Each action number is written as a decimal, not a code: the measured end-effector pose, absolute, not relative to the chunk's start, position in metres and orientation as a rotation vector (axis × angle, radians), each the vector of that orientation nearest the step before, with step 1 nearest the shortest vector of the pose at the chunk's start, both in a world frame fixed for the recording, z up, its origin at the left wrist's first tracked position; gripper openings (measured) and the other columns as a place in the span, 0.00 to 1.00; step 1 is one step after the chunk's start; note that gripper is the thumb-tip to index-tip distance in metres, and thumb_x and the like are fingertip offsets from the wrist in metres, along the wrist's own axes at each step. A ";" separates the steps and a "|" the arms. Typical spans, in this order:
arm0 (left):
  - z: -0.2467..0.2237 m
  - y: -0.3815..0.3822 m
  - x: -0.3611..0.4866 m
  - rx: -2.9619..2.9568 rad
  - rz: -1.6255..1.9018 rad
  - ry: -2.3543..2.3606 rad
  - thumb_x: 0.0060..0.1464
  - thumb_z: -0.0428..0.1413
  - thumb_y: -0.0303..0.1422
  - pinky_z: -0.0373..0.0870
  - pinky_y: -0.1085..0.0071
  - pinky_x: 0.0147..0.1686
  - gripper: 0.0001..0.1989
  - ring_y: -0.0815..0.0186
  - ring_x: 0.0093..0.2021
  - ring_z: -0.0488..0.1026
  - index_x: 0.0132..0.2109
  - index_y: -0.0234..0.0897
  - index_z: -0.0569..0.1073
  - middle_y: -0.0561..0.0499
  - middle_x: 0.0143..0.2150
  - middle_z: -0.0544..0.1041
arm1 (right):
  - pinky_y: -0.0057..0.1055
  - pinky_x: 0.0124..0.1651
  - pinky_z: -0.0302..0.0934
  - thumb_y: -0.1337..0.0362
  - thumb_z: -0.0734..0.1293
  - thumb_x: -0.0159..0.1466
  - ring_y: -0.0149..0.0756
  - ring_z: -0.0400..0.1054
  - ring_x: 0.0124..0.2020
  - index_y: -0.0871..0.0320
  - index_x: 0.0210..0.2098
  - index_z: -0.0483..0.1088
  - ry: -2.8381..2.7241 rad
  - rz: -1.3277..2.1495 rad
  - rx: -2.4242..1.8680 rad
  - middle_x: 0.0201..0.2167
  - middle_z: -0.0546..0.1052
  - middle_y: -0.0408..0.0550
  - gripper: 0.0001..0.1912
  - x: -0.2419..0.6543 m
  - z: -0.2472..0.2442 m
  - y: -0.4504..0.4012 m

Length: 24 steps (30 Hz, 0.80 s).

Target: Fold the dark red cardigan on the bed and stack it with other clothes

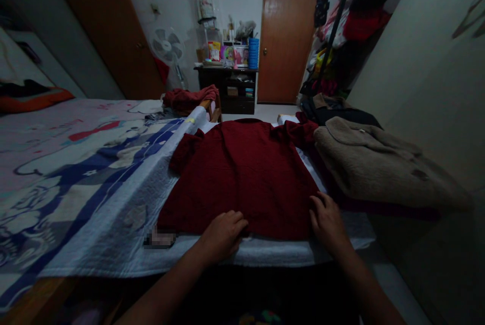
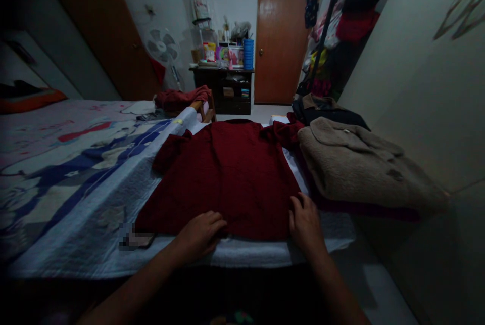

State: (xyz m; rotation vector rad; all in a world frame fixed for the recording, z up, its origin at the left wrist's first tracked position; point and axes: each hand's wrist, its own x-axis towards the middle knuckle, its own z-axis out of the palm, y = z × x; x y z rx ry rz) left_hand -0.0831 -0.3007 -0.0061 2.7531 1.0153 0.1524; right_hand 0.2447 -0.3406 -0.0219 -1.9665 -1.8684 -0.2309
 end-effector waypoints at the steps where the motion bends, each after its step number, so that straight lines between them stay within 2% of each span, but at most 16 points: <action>1: -0.008 -0.299 -0.081 2.781 0.144 1.019 0.53 0.55 0.26 0.66 0.65 0.43 0.15 0.60 0.45 0.68 0.48 0.42 0.69 0.49 0.44 0.72 | 0.46 0.59 0.57 0.69 0.58 0.65 0.49 0.59 0.58 0.63 0.54 0.66 -1.846 -0.233 -1.980 0.57 0.62 0.61 0.19 0.245 -0.024 -0.340; 4: -0.017 -0.295 -0.074 2.871 0.131 1.028 0.56 0.54 0.26 0.66 0.66 0.40 0.10 0.61 0.42 0.69 0.45 0.41 0.70 0.49 0.41 0.73 | 0.42 0.54 0.62 0.70 0.56 0.65 0.47 0.63 0.55 0.63 0.56 0.65 -1.797 -0.186 -2.051 0.56 0.61 0.62 0.21 0.242 -0.024 -0.339; 7: -0.020 -0.292 -0.072 2.903 0.138 1.033 0.58 0.53 0.26 0.66 0.68 0.39 0.08 0.63 0.41 0.69 0.44 0.41 0.71 0.50 0.40 0.73 | 0.36 0.41 0.66 0.71 0.55 0.65 0.41 0.70 0.42 0.60 0.57 0.65 -1.787 -0.114 -2.169 0.54 0.63 0.60 0.22 0.239 -0.014 -0.338; 10: -0.010 -0.292 -0.076 2.875 0.196 1.087 0.57 0.53 0.25 0.66 0.68 0.39 0.11 0.62 0.41 0.69 0.45 0.42 0.71 0.50 0.40 0.73 | 0.31 0.31 0.62 0.73 0.55 0.65 0.33 0.70 0.30 0.56 0.56 0.66 -1.828 -0.129 -2.286 0.51 0.65 0.56 0.22 0.236 0.000 -0.339; 13: 0.004 -0.296 -0.079 2.851 0.237 1.121 0.55 0.52 0.23 0.66 0.67 0.39 0.12 0.62 0.41 0.68 0.44 0.41 0.71 0.49 0.40 0.73 | 0.29 0.29 0.57 0.72 0.54 0.66 0.32 0.69 0.29 0.55 0.54 0.67 -1.870 -0.154 -2.360 0.49 0.66 0.55 0.20 0.234 0.013 -0.343; 15: 0.007 -0.300 -0.078 2.848 0.207 1.102 0.55 0.52 0.23 0.66 0.68 0.38 0.09 0.62 0.39 0.68 0.41 0.40 0.71 0.49 0.39 0.72 | 0.30 0.30 0.57 0.71 0.55 0.67 0.34 0.69 0.31 0.56 0.53 0.68 -1.910 -0.141 -2.368 0.47 0.68 0.56 0.19 0.232 0.019 -0.346; 18: 0.001 -0.303 -0.072 2.825 0.113 1.071 0.56 0.52 0.25 0.66 0.68 0.37 0.06 0.63 0.38 0.68 0.38 0.40 0.70 0.50 0.38 0.72 | 0.34 0.35 0.59 0.73 0.56 0.64 0.43 0.69 0.38 0.56 0.50 0.71 -1.993 -0.210 -2.328 0.46 0.70 0.59 0.19 0.230 0.025 -0.347; 21: -0.008 -0.304 -0.069 2.749 0.105 1.108 0.54 0.52 0.25 0.67 0.68 0.38 0.08 0.62 0.40 0.69 0.41 0.41 0.70 0.50 0.40 0.72 | 0.43 0.45 0.60 0.74 0.57 0.62 0.53 0.64 0.51 0.57 0.50 0.71 -2.058 -0.331 -2.193 0.54 0.68 0.62 0.21 0.219 0.026 -0.337; 24: -0.011 -0.303 -0.071 2.653 0.172 1.116 0.49 0.54 0.24 0.67 0.66 0.43 0.15 0.61 0.44 0.68 0.45 0.41 0.69 0.50 0.43 0.72 | 0.48 0.58 0.54 0.72 0.58 0.63 0.53 0.55 0.61 0.60 0.55 0.68 -2.166 -0.236 -1.959 0.61 0.64 0.61 0.21 0.192 0.021 -0.312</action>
